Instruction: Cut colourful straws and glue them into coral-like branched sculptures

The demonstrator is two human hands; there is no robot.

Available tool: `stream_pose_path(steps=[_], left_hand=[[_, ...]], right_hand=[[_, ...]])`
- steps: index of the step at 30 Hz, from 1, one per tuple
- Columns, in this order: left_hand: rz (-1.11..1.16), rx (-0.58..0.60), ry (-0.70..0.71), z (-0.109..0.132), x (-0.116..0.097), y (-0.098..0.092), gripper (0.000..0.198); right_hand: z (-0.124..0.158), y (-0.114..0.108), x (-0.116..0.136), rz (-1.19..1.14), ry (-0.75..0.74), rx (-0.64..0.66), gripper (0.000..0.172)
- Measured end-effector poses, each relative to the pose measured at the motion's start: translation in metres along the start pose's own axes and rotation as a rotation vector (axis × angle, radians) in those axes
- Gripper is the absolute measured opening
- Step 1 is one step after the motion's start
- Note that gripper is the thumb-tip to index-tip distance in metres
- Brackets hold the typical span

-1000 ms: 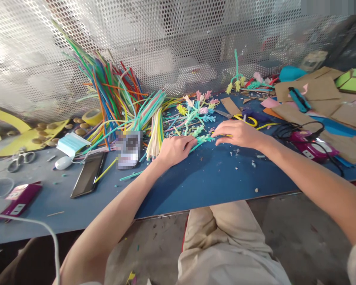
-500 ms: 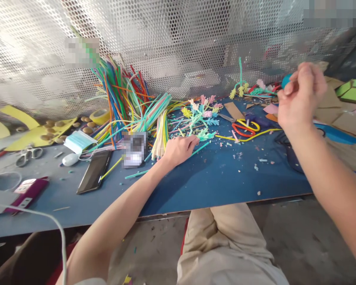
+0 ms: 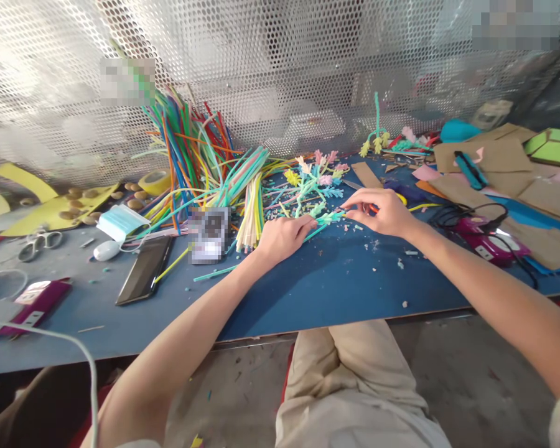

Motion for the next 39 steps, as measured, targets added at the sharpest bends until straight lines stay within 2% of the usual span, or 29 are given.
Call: stream_pose_path(steps=[6,14,19,22,25,28,31,35,37,39], left_hand=[[-0.033,0.002,0.004,0.0,-0.001,0.002,0.05],[-0.023,-0.03,0.021,0.0,-0.001,0.004,0.05],[-0.022,-0.018,0.025,0.0,-0.001,0.002,0.048],[-0.023,-0.006,0.011,0.0,0.001,-0.001,0.048],[-0.026,-0.011,-0.01,-0.001,0.002,-0.003,0.049],[-0.028,-0.01,-0.021,-0.002,0.003,-0.003,0.051],[-0.034,0.013,-0.035,-0.003,0.002,-0.004,0.051],[-0.041,0.067,-0.058,-0.004,0.002,-0.004,0.049],[-0.037,0.08,-0.069,-0.004,0.001,-0.004,0.048],[-0.03,0.08,-0.075,-0.004,0.0,-0.004,0.047]], right_hand=[[0.002,0.007,0.001,0.091,-0.071,-0.03,0.023],[0.003,0.01,-0.005,0.294,-0.197,0.013,0.018],[0.004,0.013,0.006,0.296,-0.217,0.008,0.014],[0.001,-0.003,0.009,0.305,-0.112,-0.058,0.018],[-0.002,-0.036,-0.002,0.381,0.006,-0.118,0.018],[0.0,-0.071,-0.026,0.462,0.119,-0.08,0.019],[0.007,-0.09,-0.048,0.581,0.345,0.028,0.021],[0.013,-0.082,-0.061,0.788,0.684,0.29,0.031],[0.011,-0.071,-0.063,0.858,0.774,0.373,0.034],[0.006,-0.061,-0.065,0.869,0.813,0.383,0.035]])
Point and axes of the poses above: each hand's wrist, its own z-axis away from the middle knuckle, its own y-axis out of the palm, x = y × z, the point moved 2 cm from there along -z, towards the middle knuckle, and after that the axes turned 13 degrees about -z, right-handed, at the moved point
